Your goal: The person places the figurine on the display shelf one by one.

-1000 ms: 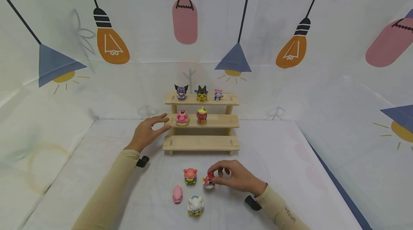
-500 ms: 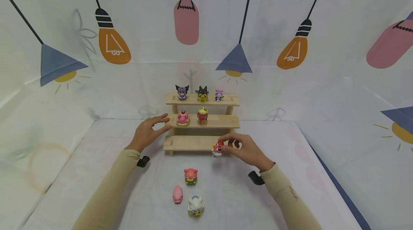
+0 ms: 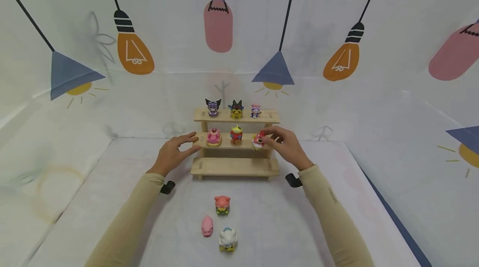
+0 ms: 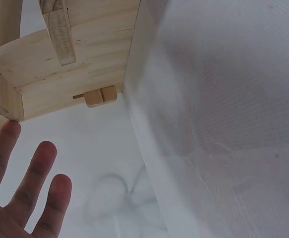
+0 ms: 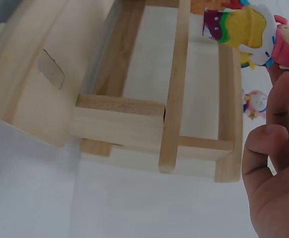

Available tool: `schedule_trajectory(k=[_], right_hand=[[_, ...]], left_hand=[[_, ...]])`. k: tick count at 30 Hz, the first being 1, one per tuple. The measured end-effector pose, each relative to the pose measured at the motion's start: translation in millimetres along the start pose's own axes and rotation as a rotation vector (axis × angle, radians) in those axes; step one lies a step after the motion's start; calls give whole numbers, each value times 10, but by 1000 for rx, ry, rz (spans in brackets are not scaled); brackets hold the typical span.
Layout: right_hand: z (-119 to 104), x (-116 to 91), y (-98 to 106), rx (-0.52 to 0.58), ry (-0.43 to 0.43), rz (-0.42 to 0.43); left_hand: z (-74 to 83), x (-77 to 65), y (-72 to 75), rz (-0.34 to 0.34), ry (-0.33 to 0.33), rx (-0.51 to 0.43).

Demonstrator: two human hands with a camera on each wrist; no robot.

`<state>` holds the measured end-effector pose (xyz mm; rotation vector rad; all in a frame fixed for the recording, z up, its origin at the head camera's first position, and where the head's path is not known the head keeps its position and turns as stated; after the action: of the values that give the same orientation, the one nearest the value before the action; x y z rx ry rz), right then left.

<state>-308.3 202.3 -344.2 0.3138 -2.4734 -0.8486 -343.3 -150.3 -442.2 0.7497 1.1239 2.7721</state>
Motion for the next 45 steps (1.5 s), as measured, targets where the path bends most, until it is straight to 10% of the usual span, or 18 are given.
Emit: schedule_trajectory(k=[28,45], right_hand=[[691,335,-91,71,-78,5],[452,288,-62,79,-100,-20]], left_hand=[[13,-4,0,-14,30,21],[152,-35,20,-41,-24,118]])
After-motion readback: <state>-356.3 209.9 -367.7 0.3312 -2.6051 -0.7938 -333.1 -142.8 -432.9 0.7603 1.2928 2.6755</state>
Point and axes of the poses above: each hand's wrist, its own x-axis towards the middle knuckle, its own y-axis out of the back of the hand, z = x × y, the point moved 7 cm from there along x, towards the middle knuckle, and after that the axes turned 3 degrees about -x, right-handed, at the moved point
